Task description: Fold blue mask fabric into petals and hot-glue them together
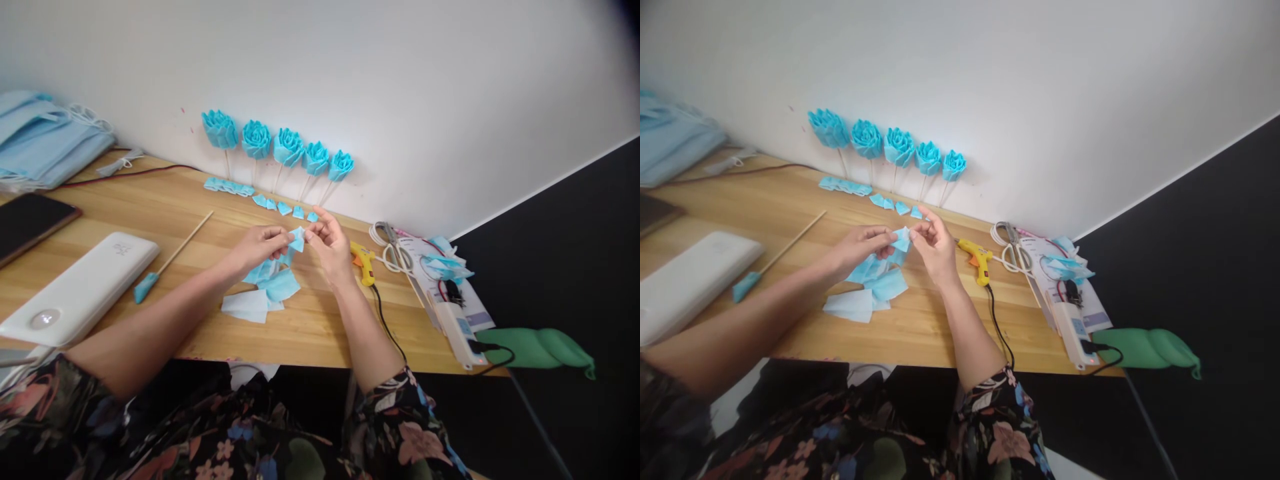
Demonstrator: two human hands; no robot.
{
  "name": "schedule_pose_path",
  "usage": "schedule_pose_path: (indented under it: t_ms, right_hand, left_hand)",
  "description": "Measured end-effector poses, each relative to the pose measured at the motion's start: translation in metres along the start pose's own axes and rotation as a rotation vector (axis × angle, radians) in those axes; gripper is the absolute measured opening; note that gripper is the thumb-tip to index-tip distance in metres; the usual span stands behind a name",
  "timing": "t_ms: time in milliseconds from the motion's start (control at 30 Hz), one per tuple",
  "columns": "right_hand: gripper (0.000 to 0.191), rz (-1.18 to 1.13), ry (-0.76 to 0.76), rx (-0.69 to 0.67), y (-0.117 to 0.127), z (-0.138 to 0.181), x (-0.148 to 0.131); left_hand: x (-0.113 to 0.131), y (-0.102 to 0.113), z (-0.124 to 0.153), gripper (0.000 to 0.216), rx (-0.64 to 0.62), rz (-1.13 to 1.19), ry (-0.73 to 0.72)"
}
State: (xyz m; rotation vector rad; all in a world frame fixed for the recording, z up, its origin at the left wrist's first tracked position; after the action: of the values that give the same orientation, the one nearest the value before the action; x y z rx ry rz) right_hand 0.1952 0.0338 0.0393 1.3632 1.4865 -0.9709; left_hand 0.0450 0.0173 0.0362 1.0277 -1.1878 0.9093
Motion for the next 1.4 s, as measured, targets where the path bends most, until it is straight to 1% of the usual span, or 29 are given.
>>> schedule_pose_path:
  t_ms: [100,233,300,400,500,567,767,967,1067,1200,1300,1400]
  right_hand:
    - [0.053,-0.006,0.017,-0.008,-0.001,0.0,-0.002]
    - [0.052,0.013,0.074,-0.013,-0.002,0.002,-0.008]
    - [0.052,0.074,0.124,-0.023,-0.004,0.004,-0.014]
    - [0.052,0.226,0.208,-0.047,-0.008,0.01,-0.025]
    - [0.053,0.376,0.293,-0.08,-0.012,0.014,-0.033]
    - [0.053,0.436,0.333,-0.106,-0.015,0.016,-0.037]
    - [0.056,0.522,0.358,-0.131,-0.016,0.015,-0.035]
    - [0.053,0.533,0.387,-0.147,-0.016,0.015,-0.036]
    - [0.051,0.467,0.354,-0.124,-0.014,0.015,-0.035]
    - [0.046,0.29,0.213,-0.057,-0.008,0.01,-0.022]
    - [0.046,0.127,0.065,-0.023,-0.005,0.005,-0.006]
    - [0.047,-0.026,-0.08,-0.028,-0.004,0.003,0.006]
  left_hand:
    - [-0.001,-0.001,-0.001,0.027,-0.016,0.028,-0.009]
    - [-0.01,-0.001,-0.005,0.022,-0.028,0.1,0.019]
    - [-0.015,-0.001,-0.007,0.021,-0.022,0.165,0.059]
    - [-0.019,-0.001,-0.007,0.018,-0.01,0.267,0.12]
    - [-0.019,-0.001,-0.007,0.015,-0.013,0.332,0.141]
    - [-0.019,-0.001,-0.007,0.014,-0.025,0.377,0.145]
    - [-0.023,-0.003,-0.01,0.012,-0.079,0.472,0.145]
    - [-0.021,-0.005,-0.01,0.009,-0.11,0.523,0.146]
    - [-0.021,-0.003,-0.011,0.008,-0.083,0.534,0.129]
    - [-0.021,0.002,-0.012,0.013,-0.039,0.491,0.084]
    - [-0.014,0.006,-0.01,0.016,0.014,0.349,0.008]
    - [-0.004,0.01,-0.006,0.018,0.08,0.15,-0.046]
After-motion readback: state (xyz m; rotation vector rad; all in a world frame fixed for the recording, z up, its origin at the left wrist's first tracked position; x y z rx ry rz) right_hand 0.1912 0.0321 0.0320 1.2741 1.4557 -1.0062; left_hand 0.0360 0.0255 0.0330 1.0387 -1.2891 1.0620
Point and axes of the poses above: each hand's wrist, its own z-axis away from the middle knuckle, its own y-axis out of the back of the hand, x = y × z, the point moved 7 cm from there along -z, towards the middle knuckle, and after that the axes turned 7 degrees about -z, right-handed, at the moved point
